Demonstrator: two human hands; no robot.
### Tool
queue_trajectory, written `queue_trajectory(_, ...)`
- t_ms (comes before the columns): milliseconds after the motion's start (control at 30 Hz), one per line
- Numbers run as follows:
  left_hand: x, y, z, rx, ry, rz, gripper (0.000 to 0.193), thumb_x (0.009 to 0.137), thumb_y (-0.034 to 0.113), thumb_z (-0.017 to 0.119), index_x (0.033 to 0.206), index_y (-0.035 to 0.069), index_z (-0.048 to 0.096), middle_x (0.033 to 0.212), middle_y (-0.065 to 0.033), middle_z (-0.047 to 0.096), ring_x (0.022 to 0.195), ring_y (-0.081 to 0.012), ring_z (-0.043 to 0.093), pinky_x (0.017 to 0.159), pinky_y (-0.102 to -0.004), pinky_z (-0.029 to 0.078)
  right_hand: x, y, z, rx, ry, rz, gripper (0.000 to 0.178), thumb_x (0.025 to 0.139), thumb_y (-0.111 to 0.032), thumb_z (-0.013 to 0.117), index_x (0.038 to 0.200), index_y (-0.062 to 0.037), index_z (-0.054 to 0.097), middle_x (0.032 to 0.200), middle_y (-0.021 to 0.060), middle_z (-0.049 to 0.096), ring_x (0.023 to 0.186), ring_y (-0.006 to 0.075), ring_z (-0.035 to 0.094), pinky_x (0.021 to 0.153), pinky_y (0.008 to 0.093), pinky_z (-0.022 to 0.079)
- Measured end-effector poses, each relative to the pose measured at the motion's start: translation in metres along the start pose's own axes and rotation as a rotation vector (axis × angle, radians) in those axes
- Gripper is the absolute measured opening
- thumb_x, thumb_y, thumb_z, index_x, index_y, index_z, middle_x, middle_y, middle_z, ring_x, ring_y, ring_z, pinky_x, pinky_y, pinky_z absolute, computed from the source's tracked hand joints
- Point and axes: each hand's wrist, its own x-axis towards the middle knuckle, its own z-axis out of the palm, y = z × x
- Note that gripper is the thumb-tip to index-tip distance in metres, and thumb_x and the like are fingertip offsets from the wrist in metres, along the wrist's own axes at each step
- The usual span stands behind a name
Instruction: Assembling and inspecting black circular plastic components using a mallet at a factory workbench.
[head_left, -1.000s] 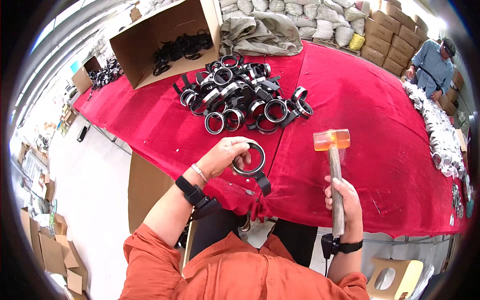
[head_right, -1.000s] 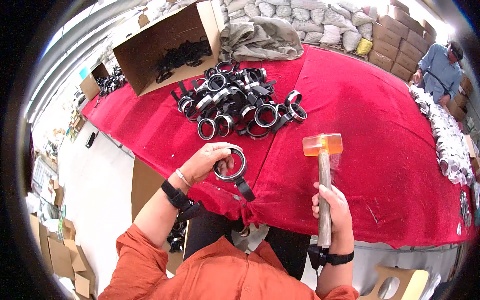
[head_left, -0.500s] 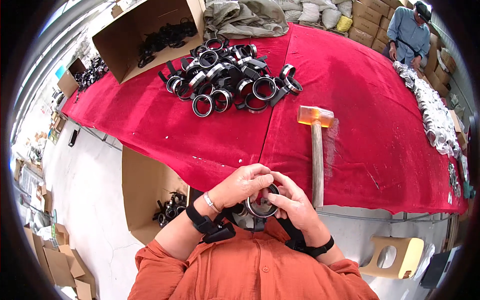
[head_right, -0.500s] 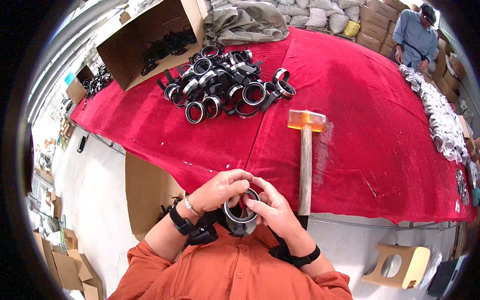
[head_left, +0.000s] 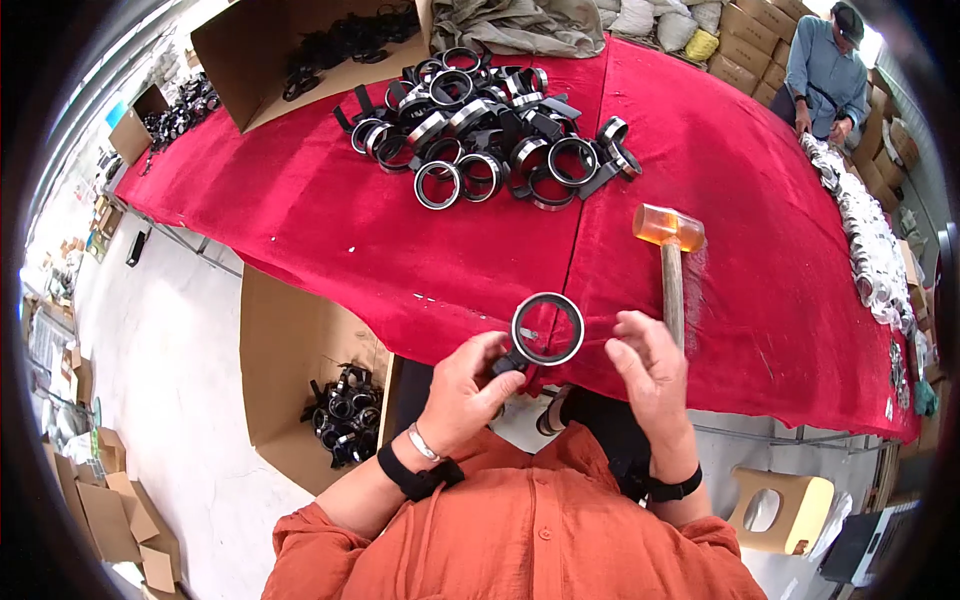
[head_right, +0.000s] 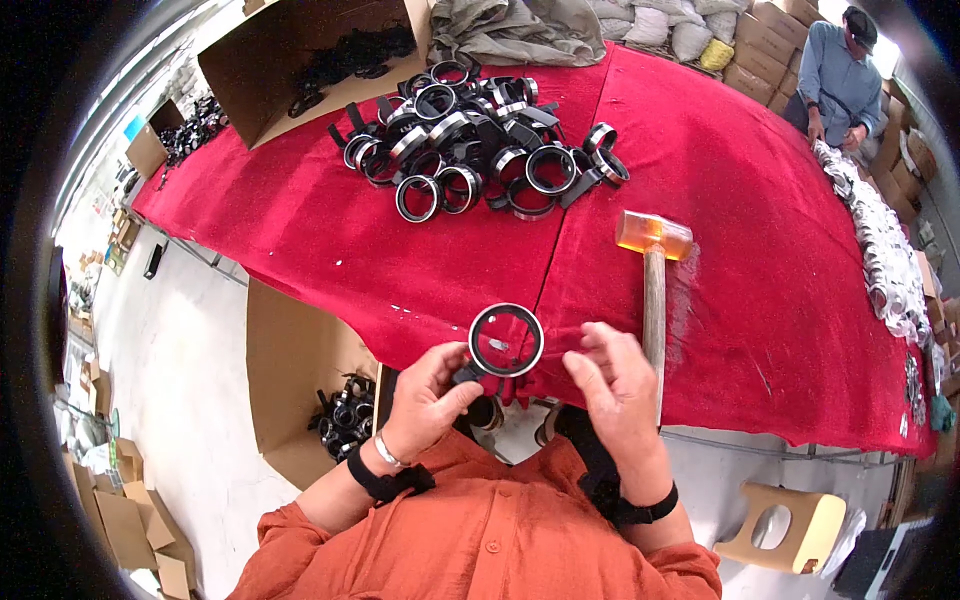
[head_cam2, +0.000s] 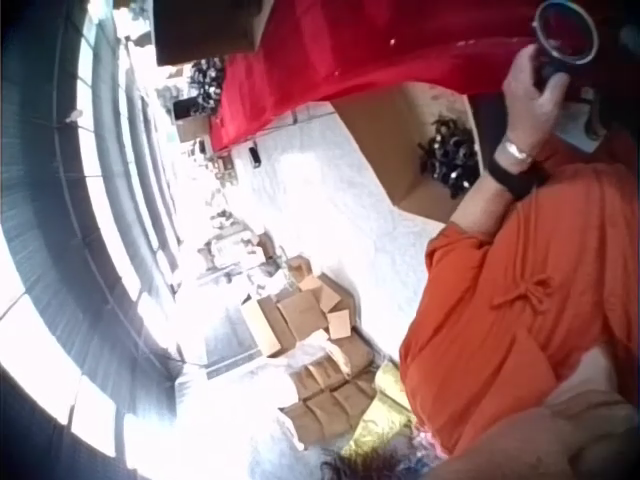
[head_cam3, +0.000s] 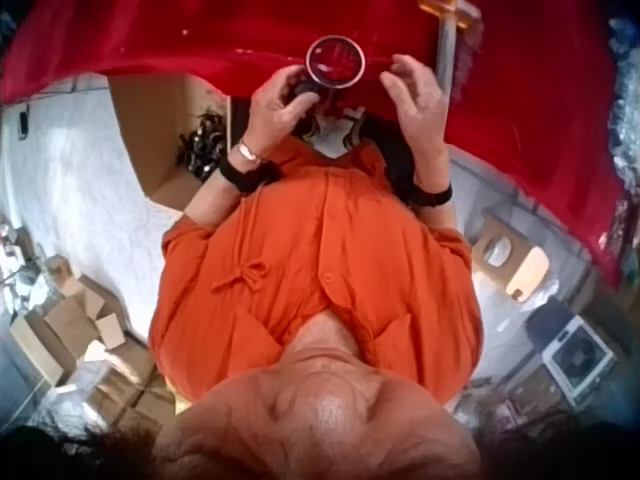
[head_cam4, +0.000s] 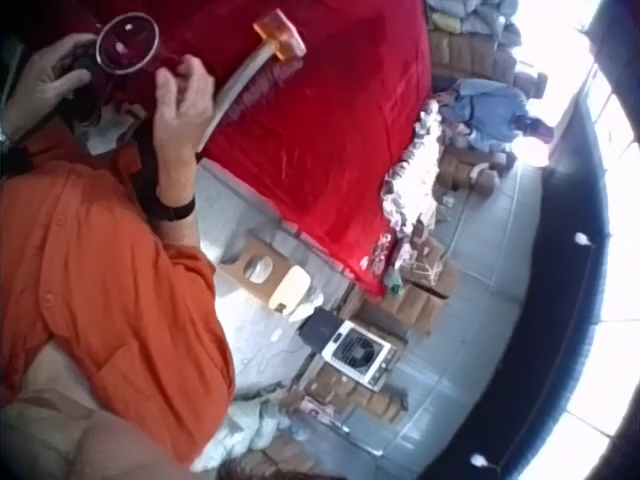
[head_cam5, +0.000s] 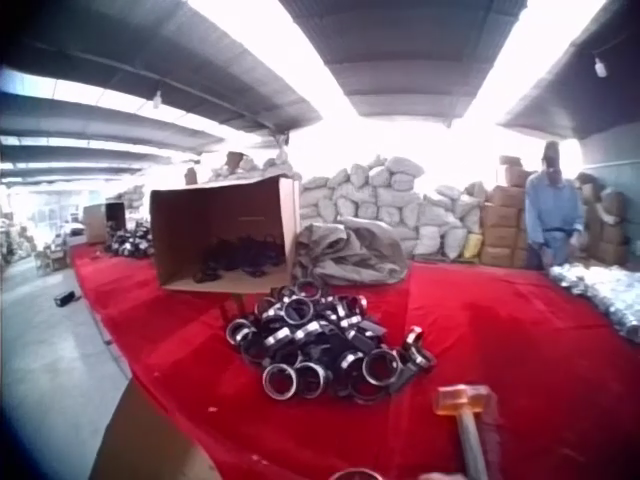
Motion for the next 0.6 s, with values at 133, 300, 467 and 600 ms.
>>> queue_trajectory(133, 0.017, -0.014, -0.018, -0.044, -0.049, -0.303, 0.030, 0.084, 0.004, 0.065, 0.109, -0.005, 0.054, 0.089, -0.0085, 0.064, 0.070, -0.0108, 0.062, 0.057, -0.0216, 0.052, 0.014, 0.015, -0.048, -0.502, 0.144, 0.051, 0.036, 0.079, -0.009, 0.068, 0.111, 0.0013, 0.056, 0.092, 0.0162, 0.056, 0.080, 0.0277, 0.060, 0.069, 0.0355, 0.049)
queue_trajectory(300, 0.019, -0.030, -0.011, -0.053, -0.024, -0.304, 0.018, 0.084, 0.008, 0.066, 0.095, -0.005, 0.059, 0.079, -0.0080, 0.065, 0.064, -0.0114, 0.062, 0.056, -0.0232, 0.052, 0.012, 0.034, -0.061, -0.698, 0.036, 0.105, 0.051, 0.075, -0.019, 0.071, 0.118, 0.0020, 0.051, 0.094, 0.0188, 0.057, 0.086, 0.0348, 0.058, 0.074, 0.0391, 0.048)
queue_trajectory(467, 0.016, -0.049, -0.010, 0.200, 0.011, -0.212, 0.019, 0.088, 0.017, 0.062, 0.085, -0.001, 0.057, 0.079, -0.0073, 0.065, 0.067, -0.0105, 0.062, 0.056, -0.0238, 0.052, 0.043, 0.032, -0.086, 0.369, -0.088, 0.736, 0.039, 0.078, -0.008, 0.061, 0.114, 0.0005, 0.050, 0.075, 0.0060, 0.056, 0.058, 0.0122, 0.054, 0.051, 0.0269, 0.048)
queue_trajectory(600, 0.017, -0.052, -0.006, -0.138, -0.074, -0.272, 0.021, 0.094, 0.022, 0.054, 0.089, 0.003, 0.050, 0.074, -0.0039, 0.059, 0.065, -0.0096, 0.058, 0.055, -0.0241, 0.052, 0.026, 0.028, -0.089, 0.863, -0.174, 0.882, 0.031, 0.090, -0.015, 0.053, 0.118, -0.0044, 0.045, 0.078, 0.0066, 0.056, 0.053, 0.0091, 0.050, 0.044, 0.0236, 0.042)
